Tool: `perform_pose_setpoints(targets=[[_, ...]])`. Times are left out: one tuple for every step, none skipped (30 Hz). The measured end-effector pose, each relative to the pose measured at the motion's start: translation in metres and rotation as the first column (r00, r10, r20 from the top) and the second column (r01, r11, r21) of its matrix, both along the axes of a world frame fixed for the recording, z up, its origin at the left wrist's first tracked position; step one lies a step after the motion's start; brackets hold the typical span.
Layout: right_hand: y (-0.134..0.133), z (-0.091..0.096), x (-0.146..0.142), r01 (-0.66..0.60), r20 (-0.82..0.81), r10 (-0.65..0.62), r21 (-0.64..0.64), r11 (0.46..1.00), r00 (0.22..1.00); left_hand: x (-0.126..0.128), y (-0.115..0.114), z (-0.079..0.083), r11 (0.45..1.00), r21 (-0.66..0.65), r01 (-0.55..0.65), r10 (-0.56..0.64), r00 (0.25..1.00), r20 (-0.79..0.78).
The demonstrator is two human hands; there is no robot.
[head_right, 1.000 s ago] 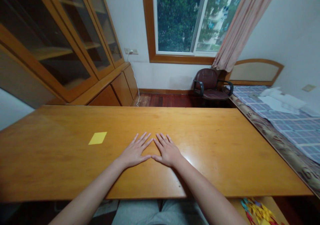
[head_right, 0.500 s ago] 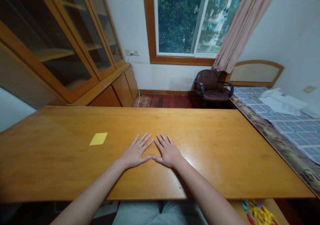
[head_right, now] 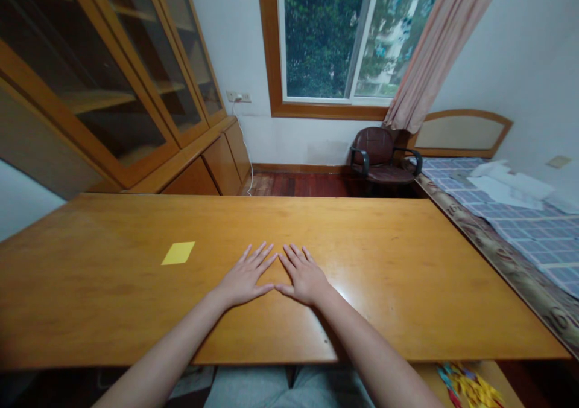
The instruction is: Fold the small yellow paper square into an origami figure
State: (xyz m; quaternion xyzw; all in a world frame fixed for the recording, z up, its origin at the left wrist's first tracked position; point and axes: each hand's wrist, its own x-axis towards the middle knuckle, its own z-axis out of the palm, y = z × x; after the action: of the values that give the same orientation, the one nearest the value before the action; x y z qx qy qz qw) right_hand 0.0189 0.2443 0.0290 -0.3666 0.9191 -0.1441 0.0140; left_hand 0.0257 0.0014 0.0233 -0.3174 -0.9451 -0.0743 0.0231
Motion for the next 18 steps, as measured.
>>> perform_pose_setpoints(targets=[[-0.0001, -0.0001, -0.0001, 0.0, 0.0, 0.0, 0.0, 1.0, 1.0, 0.0, 0.0001, 0.0001, 1.0, 0.0, 0.001, -0.001, 1.0, 0.002], [-0.0002, -0.0002, -0.0002, 0.0, -0.001, 0.0, -0.001, 1.0, 1.0, 0.0001, 0.0002, 0.0003, 1.0, 0.0, 0.001, -0.001, 1.0, 0.004], [-0.0003, -0.0003, -0.0003, 0.0, -0.001, 0.0, -0.003, 1.0, 1.0, 0.0001, 0.0003, 0.0005, 1.0, 0.0, 0.001, -0.001, 1.0, 0.006], [-0.0004, -0.0002, -0.0004, 0.0, 0.0, 0.0, -0.004, 1.0, 1.0, 0.0001, 0.0003, 0.0008, 1.0, 0.0, 0.001, -0.001, 1.0, 0.007], [-0.0004, -0.0001, -0.0004, 0.0, 0.0, 0.0, -0.004, 1.0, 1.0, 0.0, 0.0003, 0.0011, 1.0, 0.001, 0.0, 0.0, 1.0, 0.007], [-0.0004, 0.0002, -0.0003, 0.001, 0.001, -0.001, -0.003, 1.0, 1.0, 0.0, 0.0004, 0.0013, 1.0, 0.001, 0.0, 0.0, 1.0, 0.005], [-0.0004, 0.0006, -0.0002, 0.002, 0.001, -0.002, -0.001, 1.0, 1.0, 0.0, 0.0003, 0.0015, 1.0, 0.002, -0.001, 0.001, 1.0, 0.002], [-0.0004, 0.0012, 0.0, 0.002, 0.002, -0.002, 0.001, 1.0, 1.0, 0.0, 0.0003, 0.0016, 1.0, 0.002, -0.002, 0.002, 1.0, 0.0], [-0.0004, 0.0018, 0.0001, 0.002, 0.004, -0.002, 0.005, 1.0, 1.0, 0.0, 0.0004, 0.0017, 1.0, 0.002, -0.001, 0.001, 1.0, -0.002], [-0.0004, 0.0024, 0.0003, 0.003, 0.006, -0.003, 0.009, 1.0, 1.0, 0.0, 0.0004, 0.0017, 1.0, 0.003, -0.001, 0.001, 1.0, -0.003], [-0.0005, 0.0031, 0.0004, 0.002, 0.008, -0.003, 0.013, 1.0, 1.0, 0.0001, 0.0005, 0.0018, 1.0, 0.004, -0.001, 0.001, 1.0, -0.001], [-0.0006, 0.0036, 0.0005, 0.003, 0.01, -0.003, 0.016, 1.0, 1.0, 0.0002, 0.0006, 0.0019, 1.0, 0.003, -0.001, 0.001, 1.0, 0.003], [-0.0008, 0.0041, 0.0005, 0.003, 0.011, -0.003, 0.017, 1.0, 1.0, 0.0003, 0.0006, 0.002, 1.0, 0.002, -0.002, 0.002, 1.0, 0.008], [-0.0009, 0.0043, 0.0005, 0.002, 0.012, -0.003, 0.017, 1.0, 1.0, 0.0004, 0.0007, 0.0022, 1.0, 0.0, -0.003, 0.003, 1.0, 0.014], [-0.001, 0.0044, 0.0004, 0.002, 0.013, -0.002, 0.016, 1.0, 1.0, 0.0005, 0.0007, 0.0023, 1.0, -0.003, -0.004, 0.005, 1.0, 0.019], [-0.0011, 0.0044, 0.0004, 0.0, 0.014, -0.001, 0.013, 1.0, 1.0, 0.0005, 0.0006, 0.0025, 1.0, -0.005, -0.005, 0.005, 1.0, 0.023], [-0.001, 0.0042, 0.0003, -0.001, 0.015, 0.0, 0.011, 1.0, 1.0, 0.0005, 0.0005, 0.0025, 1.0, -0.006, -0.004, 0.004, 1.0, 0.024], [-0.0009, 0.0039, 0.0002, -0.001, 0.015, 0.001, 0.009, 1.0, 1.0, 0.0005, 0.0003, 0.0025, 1.0, -0.006, -0.002, 0.002, 1.0, 0.023]])
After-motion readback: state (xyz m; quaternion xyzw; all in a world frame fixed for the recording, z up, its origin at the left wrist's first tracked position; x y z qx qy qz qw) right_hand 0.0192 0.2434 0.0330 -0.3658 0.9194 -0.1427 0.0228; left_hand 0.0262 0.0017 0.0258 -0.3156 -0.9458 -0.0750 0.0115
